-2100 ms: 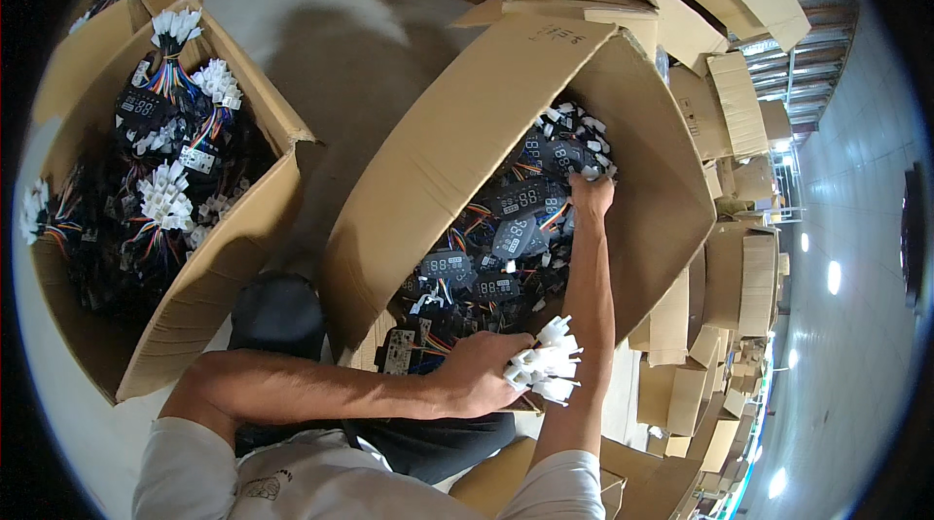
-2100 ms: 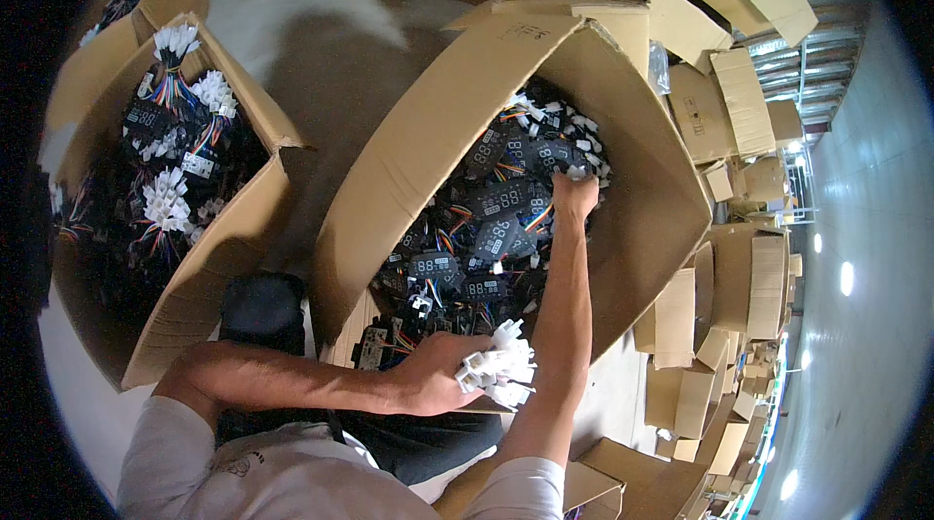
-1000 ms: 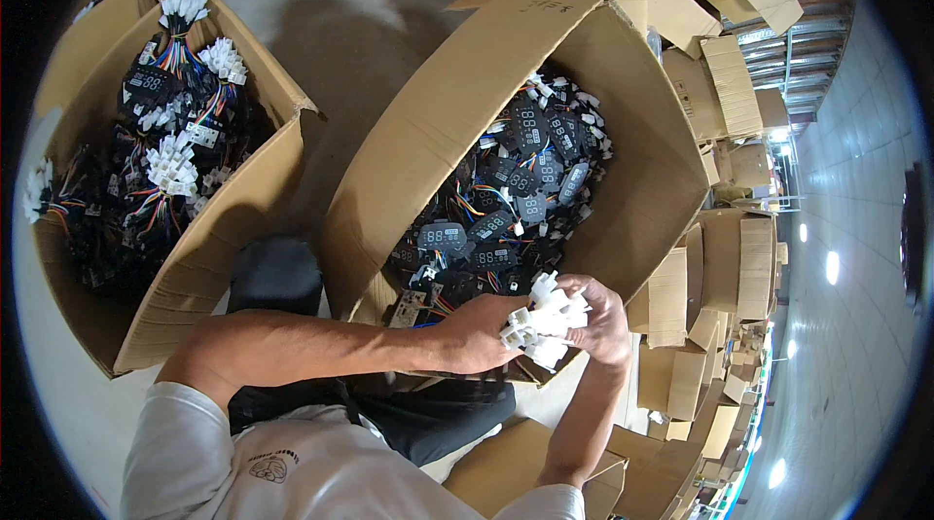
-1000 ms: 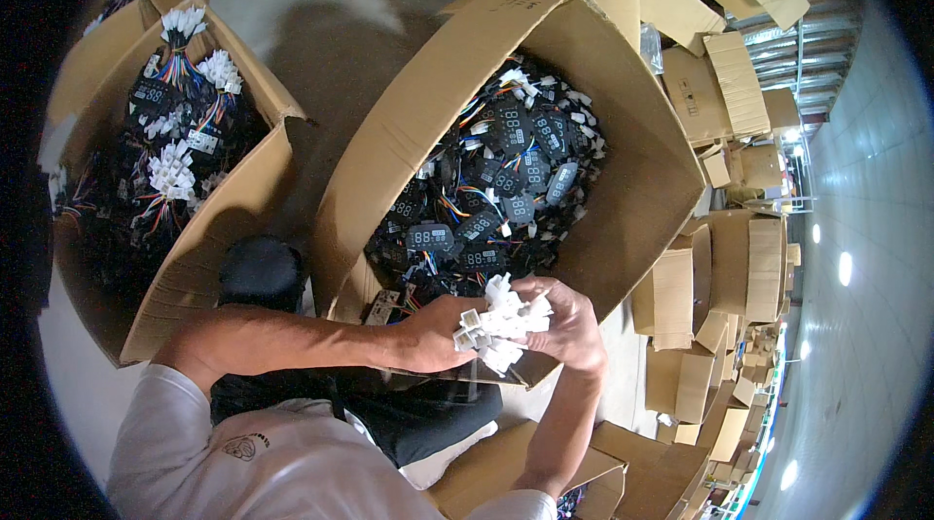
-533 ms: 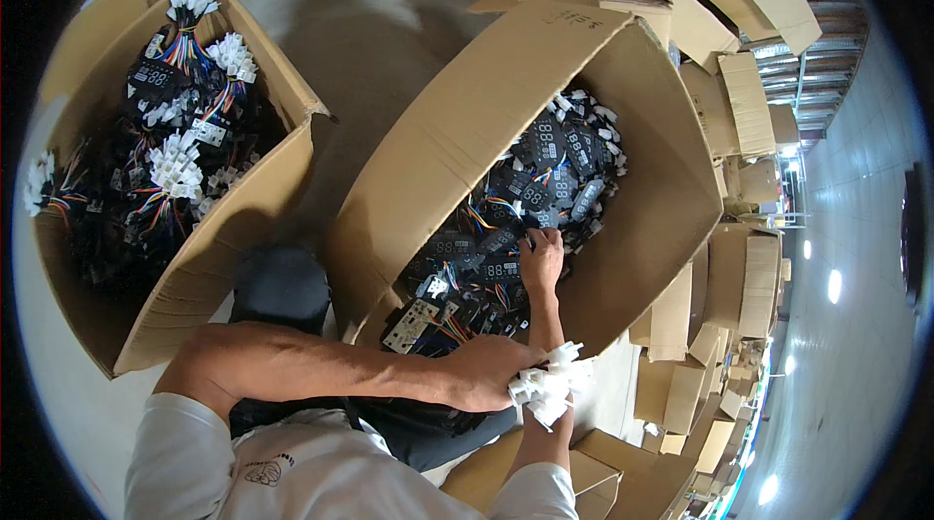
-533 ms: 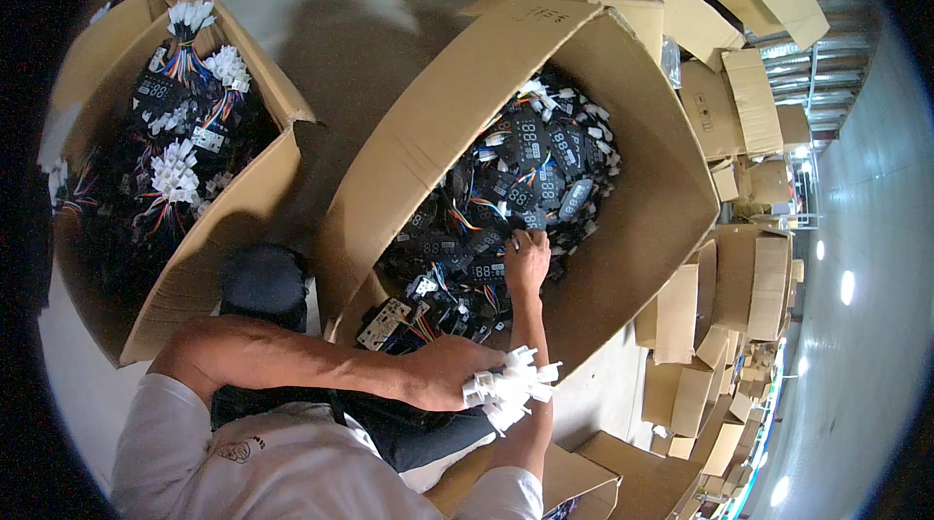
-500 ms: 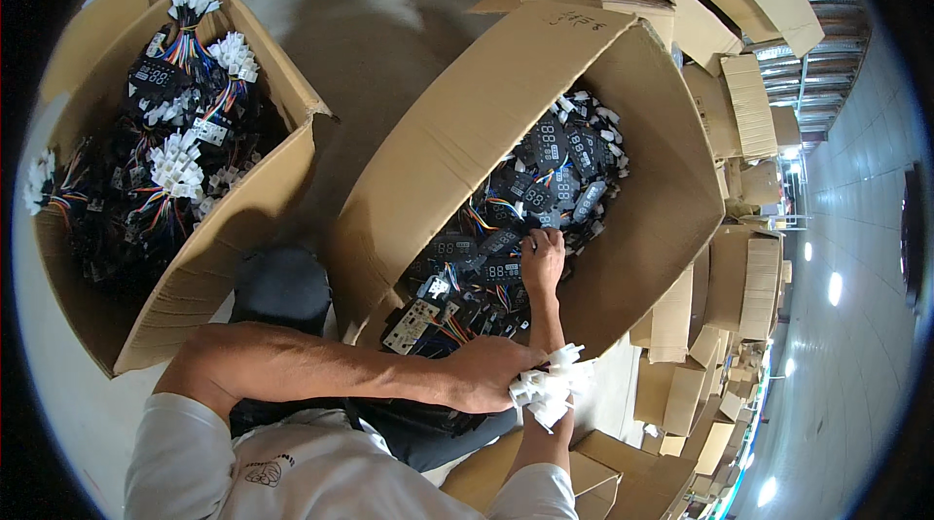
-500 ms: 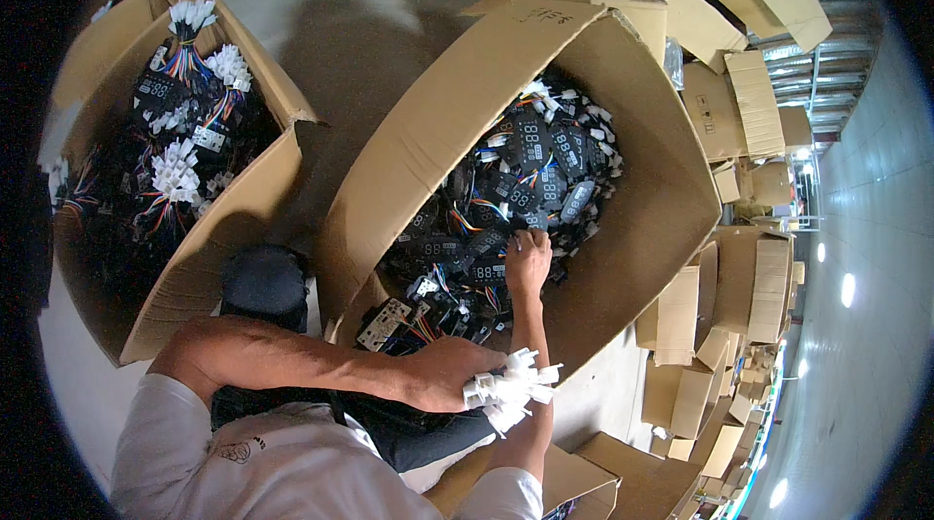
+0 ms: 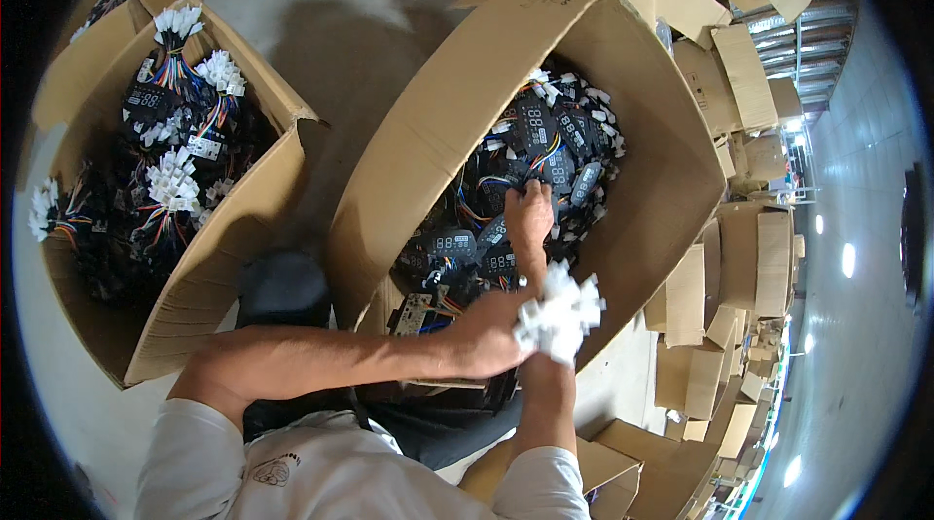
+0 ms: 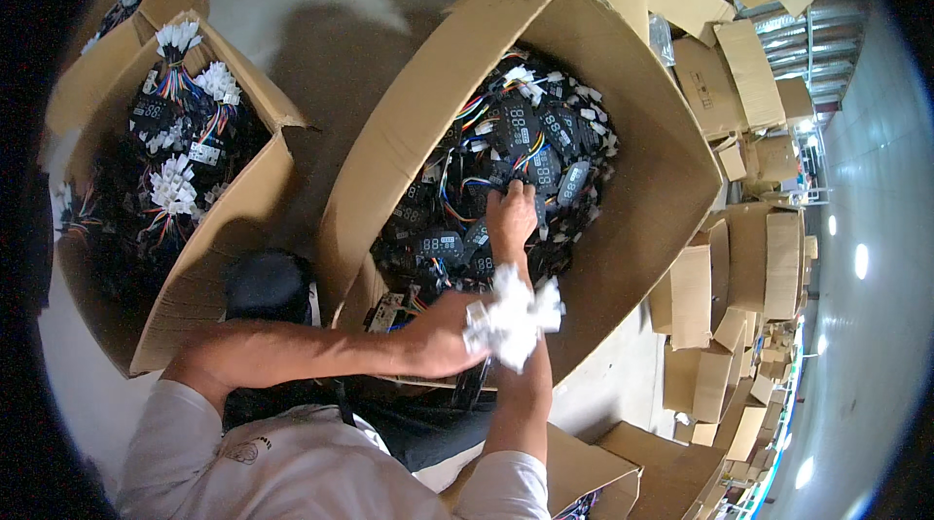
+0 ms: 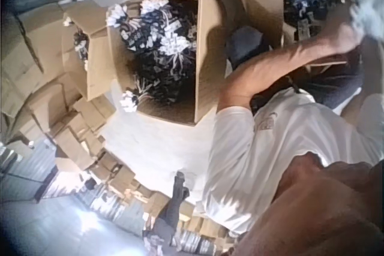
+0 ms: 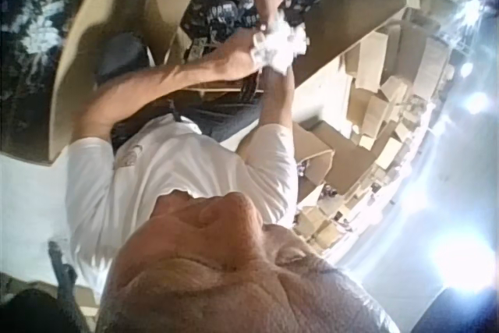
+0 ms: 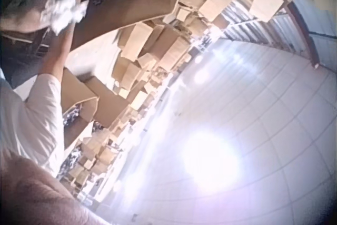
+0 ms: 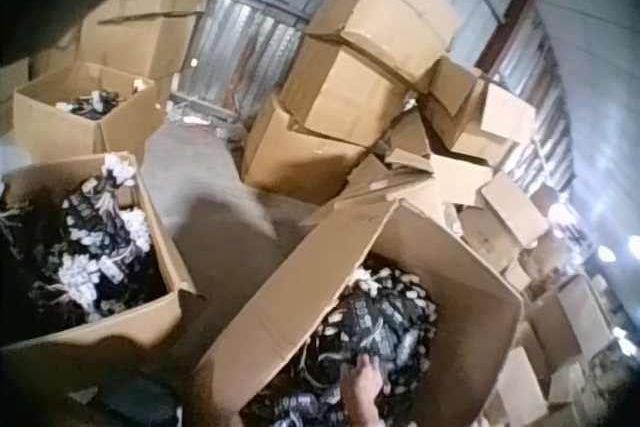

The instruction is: The person gathers electronic display wire harnesses from a cardboard box into bundles and secures each bundle with a rubber band by hand.

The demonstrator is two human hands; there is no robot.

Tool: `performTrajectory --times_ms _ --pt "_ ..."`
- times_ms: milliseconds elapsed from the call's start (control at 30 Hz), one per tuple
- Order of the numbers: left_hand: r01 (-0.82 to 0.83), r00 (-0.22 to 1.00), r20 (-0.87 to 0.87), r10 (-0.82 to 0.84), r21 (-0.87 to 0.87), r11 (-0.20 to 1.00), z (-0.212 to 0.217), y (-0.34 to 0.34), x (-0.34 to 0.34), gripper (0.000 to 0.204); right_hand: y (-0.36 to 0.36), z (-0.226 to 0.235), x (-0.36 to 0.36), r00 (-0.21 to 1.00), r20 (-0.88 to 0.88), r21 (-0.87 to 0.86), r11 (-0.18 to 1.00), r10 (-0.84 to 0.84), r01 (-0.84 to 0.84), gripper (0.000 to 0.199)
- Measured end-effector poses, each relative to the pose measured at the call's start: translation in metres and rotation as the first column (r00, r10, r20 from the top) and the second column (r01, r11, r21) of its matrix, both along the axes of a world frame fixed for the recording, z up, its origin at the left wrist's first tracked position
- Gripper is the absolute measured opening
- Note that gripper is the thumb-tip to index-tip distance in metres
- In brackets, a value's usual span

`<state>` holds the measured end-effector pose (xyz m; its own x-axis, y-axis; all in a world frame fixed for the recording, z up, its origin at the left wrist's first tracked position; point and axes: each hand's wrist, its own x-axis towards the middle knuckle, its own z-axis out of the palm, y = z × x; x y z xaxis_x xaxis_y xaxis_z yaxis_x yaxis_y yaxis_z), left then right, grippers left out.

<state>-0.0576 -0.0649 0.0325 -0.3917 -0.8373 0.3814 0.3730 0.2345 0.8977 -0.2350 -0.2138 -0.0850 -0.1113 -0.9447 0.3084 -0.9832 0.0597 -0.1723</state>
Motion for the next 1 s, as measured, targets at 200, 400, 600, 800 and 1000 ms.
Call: performTrajectory --times_ms 200,400,600,800,1000 --pt "-0.006 0.986 -0.138 0.099 0.555 0.832 0.003 -0.051 0.002 0.015 0.041 0.113 -0.037 0.32 0.943 0.139 0.983 -0.093 -0.123 0.018" --pt "-0.002 0.959 -0.225 0.175 0.61 0.792 0.009 -0.066 0.0 0.019 0.121 0.24 -0.076 0.7 0.708 0.123 0.992 -0.094 0.009 0.023" --pt "-0.039 0.995 0.103 0.013 0.259 0.965 0.02 -0.051 0.004 0.025 0.185 0.257 -0.028 0.986 0.071 0.351 0.922 0.149 -0.164 0.017" --pt "0.2 0.971 0.123 -0.206 0.061 0.978 0.009 -0.043 -0.006 0.027 0.168 0.264 0.008 0.82 0.398 0.337 0.766 0.411 -0.547 0.015" --pt "0.421 0.901 -0.234 -0.367 0.26 0.869 0.015 -0.043 0.004 0.03 0.157 0.276 0.008 0.765 0.546 0.299 0.774 0.341 -0.558 0.02"
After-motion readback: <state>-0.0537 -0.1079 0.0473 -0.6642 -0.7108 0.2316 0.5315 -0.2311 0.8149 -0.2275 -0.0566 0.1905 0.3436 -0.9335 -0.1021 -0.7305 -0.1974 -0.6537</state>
